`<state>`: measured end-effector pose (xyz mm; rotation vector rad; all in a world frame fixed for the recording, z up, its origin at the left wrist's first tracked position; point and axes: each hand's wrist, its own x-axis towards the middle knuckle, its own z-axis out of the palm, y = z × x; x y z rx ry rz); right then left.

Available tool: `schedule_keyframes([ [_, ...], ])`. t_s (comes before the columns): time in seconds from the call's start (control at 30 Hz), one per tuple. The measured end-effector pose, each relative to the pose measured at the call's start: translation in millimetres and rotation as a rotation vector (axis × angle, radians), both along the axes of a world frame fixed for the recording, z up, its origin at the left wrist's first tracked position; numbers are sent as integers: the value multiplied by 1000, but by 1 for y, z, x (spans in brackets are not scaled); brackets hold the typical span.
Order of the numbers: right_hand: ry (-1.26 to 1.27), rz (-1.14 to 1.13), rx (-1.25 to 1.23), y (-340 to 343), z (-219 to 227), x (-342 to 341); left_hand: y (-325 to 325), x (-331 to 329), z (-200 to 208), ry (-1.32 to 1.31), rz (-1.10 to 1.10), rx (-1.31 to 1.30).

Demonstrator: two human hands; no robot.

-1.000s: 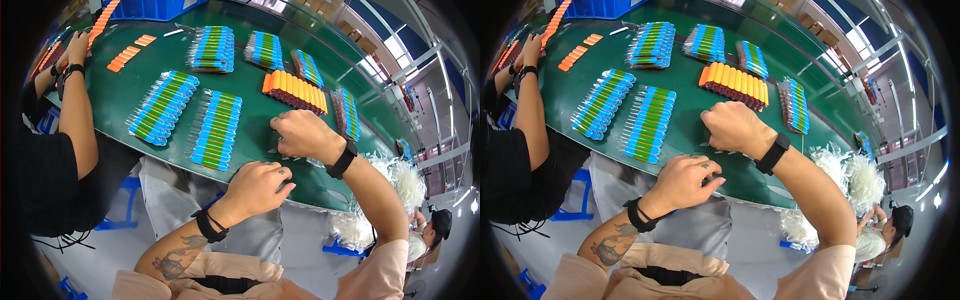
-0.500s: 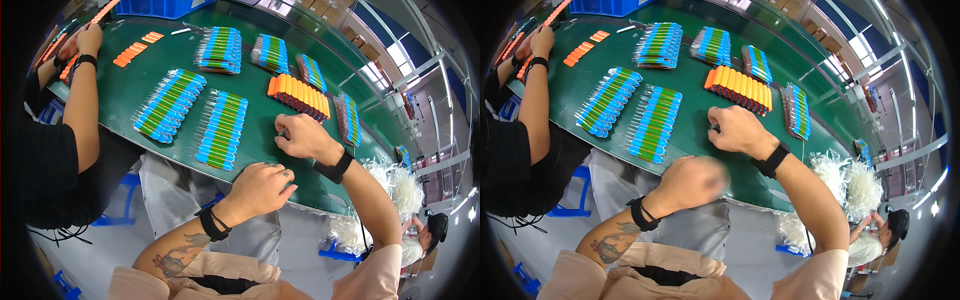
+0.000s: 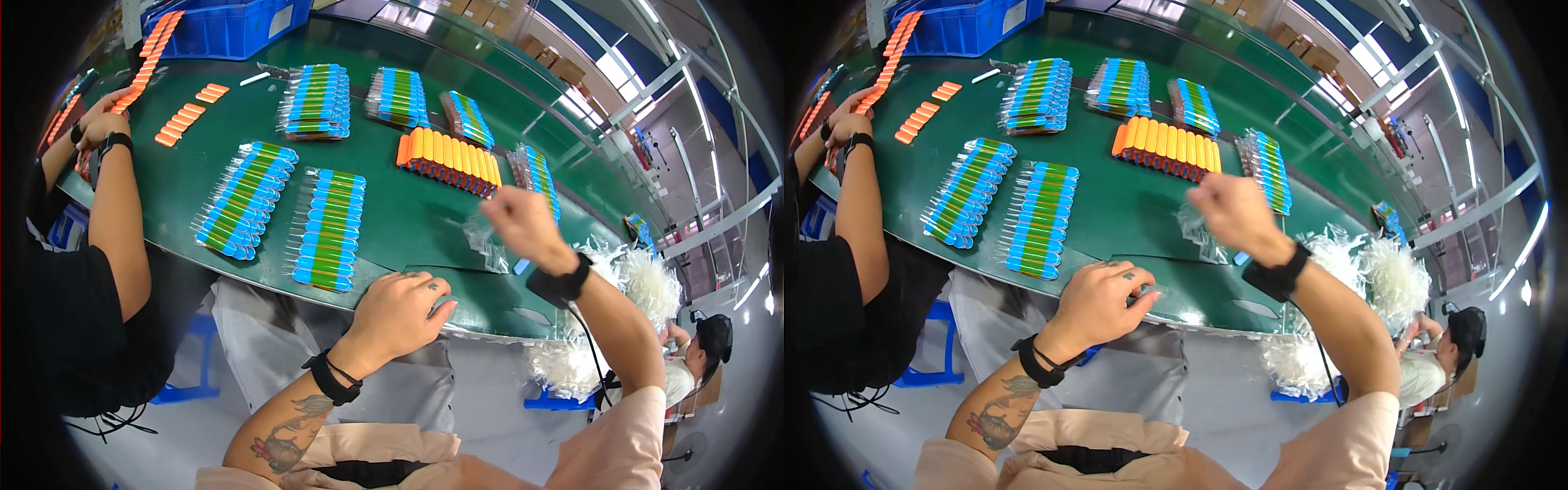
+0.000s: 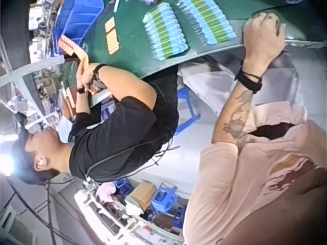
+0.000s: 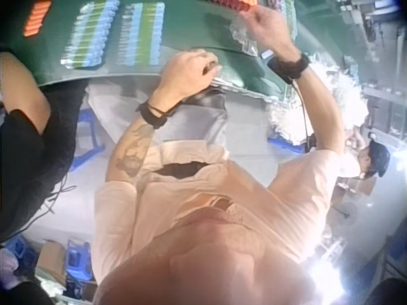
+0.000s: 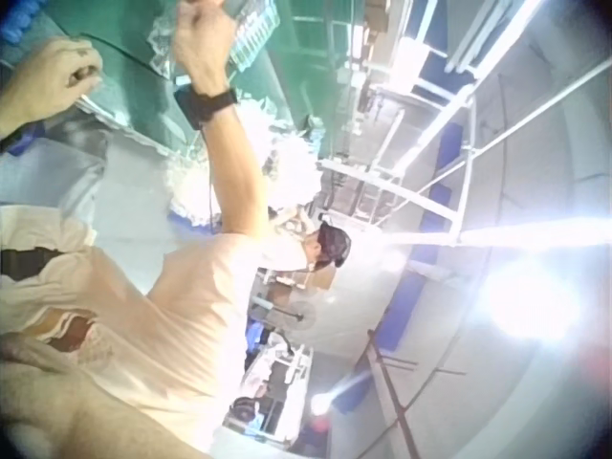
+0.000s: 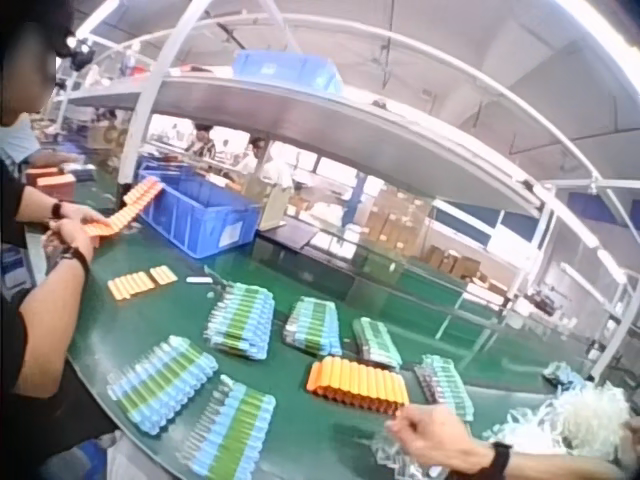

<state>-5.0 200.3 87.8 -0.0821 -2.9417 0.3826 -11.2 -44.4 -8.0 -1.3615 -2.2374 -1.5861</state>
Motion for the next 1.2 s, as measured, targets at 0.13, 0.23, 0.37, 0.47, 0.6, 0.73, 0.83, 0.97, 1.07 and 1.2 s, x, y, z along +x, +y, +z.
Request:
schedule_keyframes([
  [0.13,391,-326,-533,83,49,51,5,0,3,47,-21,11],
  [0.23,609,-547,-691,168,113,111,6,0,4,50,-52,-64],
  [0.37,632,-900,-429,226,136,175,-1,-3,2,61,-10,-76],
  [0.47,701,-1000,-219,271,152,254,10,0,4,45,-48,-59],
  [0.6,673,-934,16,277,128,295,10,2,3,36,-42,-38],
  [0.73,167,-735,85,208,7,259,6,2,3,40,-28,-84],
  [0.83,120,-670,312,176,-24,251,11,4,5,52,-32,-55],
  [0.97,-129,-735,-275,184,19,244,11,2,2,89,-13,-59],
  [1.07,74,-760,-374,189,29,259,10,5,3,70,-6,-69],
  [1.2,-121,-770,-291,175,31,273,14,4,2,96,-14,-72],
])
